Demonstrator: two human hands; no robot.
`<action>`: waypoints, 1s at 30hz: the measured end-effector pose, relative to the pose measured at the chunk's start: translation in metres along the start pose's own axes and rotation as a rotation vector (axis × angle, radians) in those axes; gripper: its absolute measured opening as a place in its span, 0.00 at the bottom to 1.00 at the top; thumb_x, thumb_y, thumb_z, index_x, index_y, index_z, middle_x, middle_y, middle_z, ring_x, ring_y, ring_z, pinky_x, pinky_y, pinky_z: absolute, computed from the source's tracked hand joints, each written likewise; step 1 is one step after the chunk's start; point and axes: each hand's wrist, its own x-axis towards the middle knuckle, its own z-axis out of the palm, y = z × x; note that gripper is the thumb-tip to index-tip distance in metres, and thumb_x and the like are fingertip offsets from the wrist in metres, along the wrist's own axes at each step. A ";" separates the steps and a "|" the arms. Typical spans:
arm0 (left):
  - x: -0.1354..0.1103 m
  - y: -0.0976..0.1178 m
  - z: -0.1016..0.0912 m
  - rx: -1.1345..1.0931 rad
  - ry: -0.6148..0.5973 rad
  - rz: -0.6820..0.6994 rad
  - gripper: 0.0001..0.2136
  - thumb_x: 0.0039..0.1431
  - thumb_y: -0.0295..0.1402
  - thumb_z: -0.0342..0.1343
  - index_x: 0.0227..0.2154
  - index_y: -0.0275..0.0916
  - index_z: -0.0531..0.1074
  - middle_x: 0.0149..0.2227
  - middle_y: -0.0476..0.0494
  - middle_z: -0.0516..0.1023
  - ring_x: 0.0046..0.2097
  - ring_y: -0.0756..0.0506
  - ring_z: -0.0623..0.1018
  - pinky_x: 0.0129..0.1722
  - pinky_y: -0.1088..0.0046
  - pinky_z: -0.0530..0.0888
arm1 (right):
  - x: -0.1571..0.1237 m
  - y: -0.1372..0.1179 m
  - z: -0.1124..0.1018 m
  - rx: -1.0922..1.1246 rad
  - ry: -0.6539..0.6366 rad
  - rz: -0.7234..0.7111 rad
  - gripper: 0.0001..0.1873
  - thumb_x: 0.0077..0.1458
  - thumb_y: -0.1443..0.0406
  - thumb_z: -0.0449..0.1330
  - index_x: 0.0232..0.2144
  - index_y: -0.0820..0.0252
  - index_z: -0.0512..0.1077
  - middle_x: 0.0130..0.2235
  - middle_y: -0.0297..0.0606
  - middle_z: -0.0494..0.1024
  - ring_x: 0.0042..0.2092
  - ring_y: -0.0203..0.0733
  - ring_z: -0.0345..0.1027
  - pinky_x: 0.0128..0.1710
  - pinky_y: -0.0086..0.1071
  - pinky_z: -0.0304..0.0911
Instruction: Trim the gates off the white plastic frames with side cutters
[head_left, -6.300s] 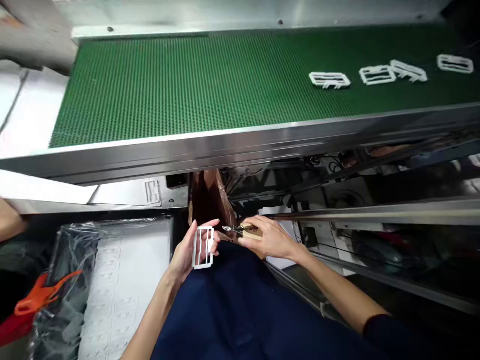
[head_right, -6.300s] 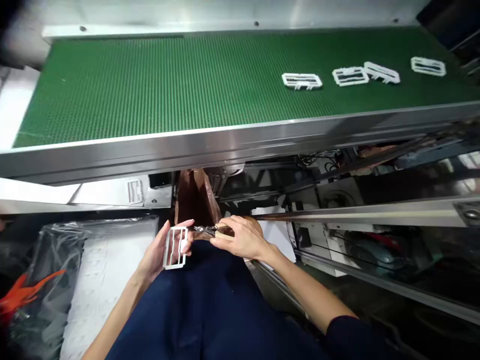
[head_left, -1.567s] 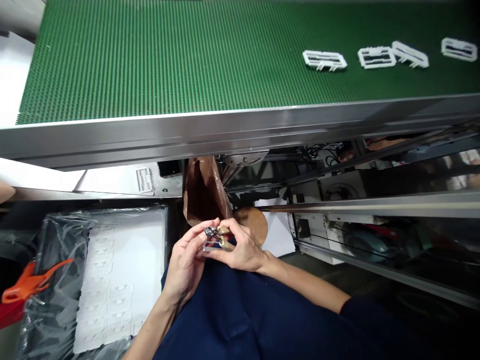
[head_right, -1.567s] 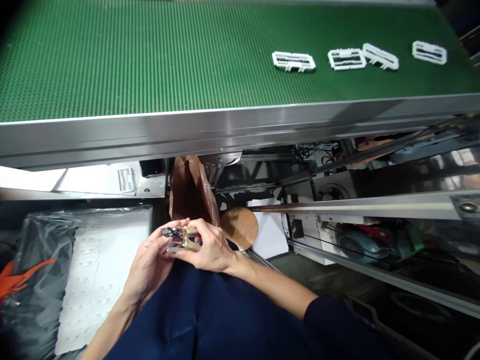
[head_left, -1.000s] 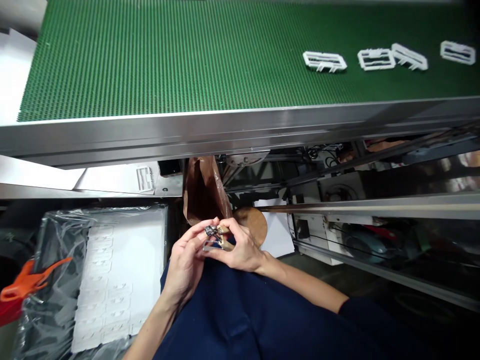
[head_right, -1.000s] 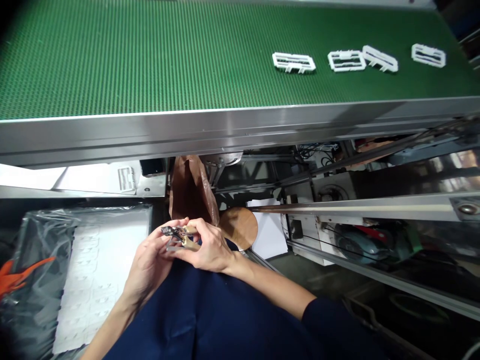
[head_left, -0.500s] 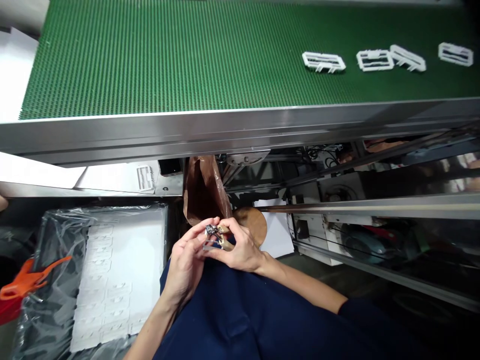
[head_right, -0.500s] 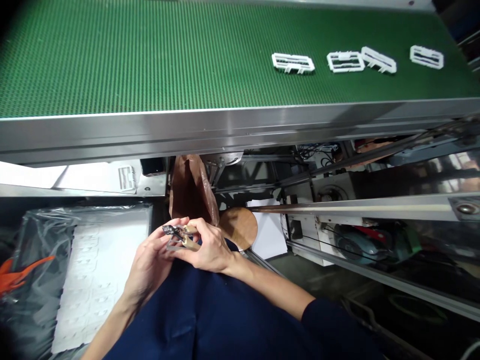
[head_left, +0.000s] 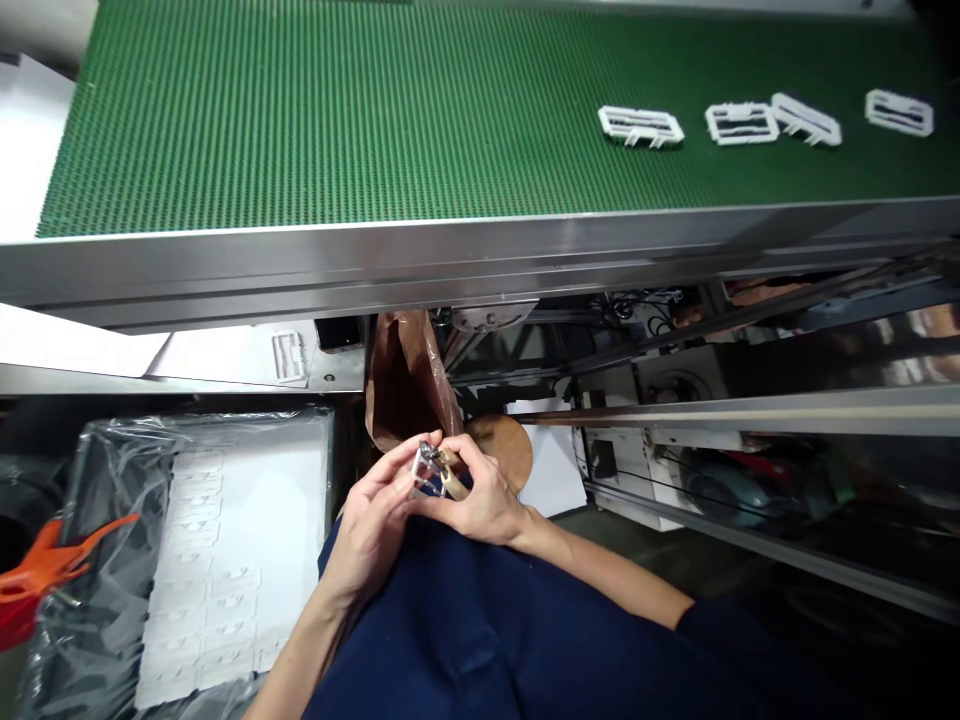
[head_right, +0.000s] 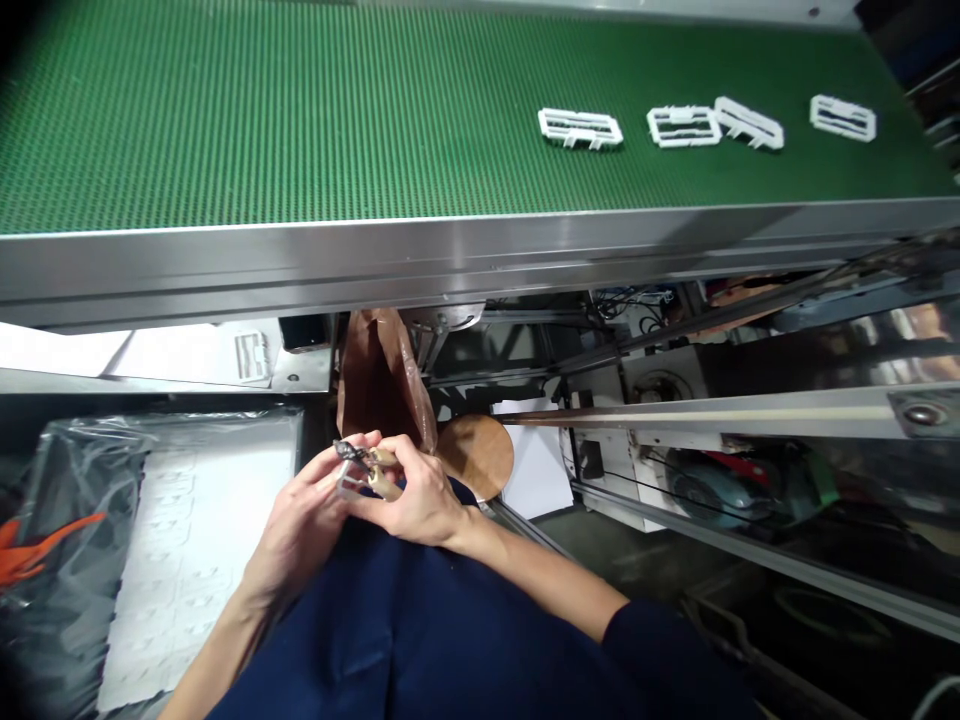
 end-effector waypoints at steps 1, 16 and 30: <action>-0.001 0.001 -0.002 0.034 -0.045 0.008 0.18 0.56 0.32 0.57 0.51 0.40 0.69 0.56 0.39 0.67 0.56 0.39 0.66 0.53 0.67 0.66 | 0.000 -0.001 -0.001 0.044 -0.027 0.042 0.26 0.40 0.55 0.67 0.38 0.58 0.63 0.31 0.32 0.73 0.30 0.33 0.67 0.31 0.26 0.64; -0.003 0.009 -0.013 0.544 -0.110 0.230 0.21 0.56 0.30 0.57 0.53 0.46 0.66 0.57 0.43 0.64 0.58 0.39 0.62 0.60 0.63 0.56 | 0.014 -0.003 -0.067 -0.525 -0.234 -0.220 0.17 0.51 0.57 0.60 0.40 0.60 0.66 0.40 0.40 0.72 0.43 0.41 0.65 0.45 0.35 0.59; -0.005 0.012 -0.014 0.674 -0.148 0.269 0.21 0.56 0.30 0.56 0.53 0.45 0.66 0.55 0.42 0.65 0.58 0.38 0.63 0.58 0.63 0.58 | 0.019 -0.008 -0.079 -0.779 -0.300 -0.364 0.15 0.54 0.59 0.55 0.42 0.61 0.66 0.39 0.42 0.72 0.42 0.42 0.64 0.42 0.35 0.55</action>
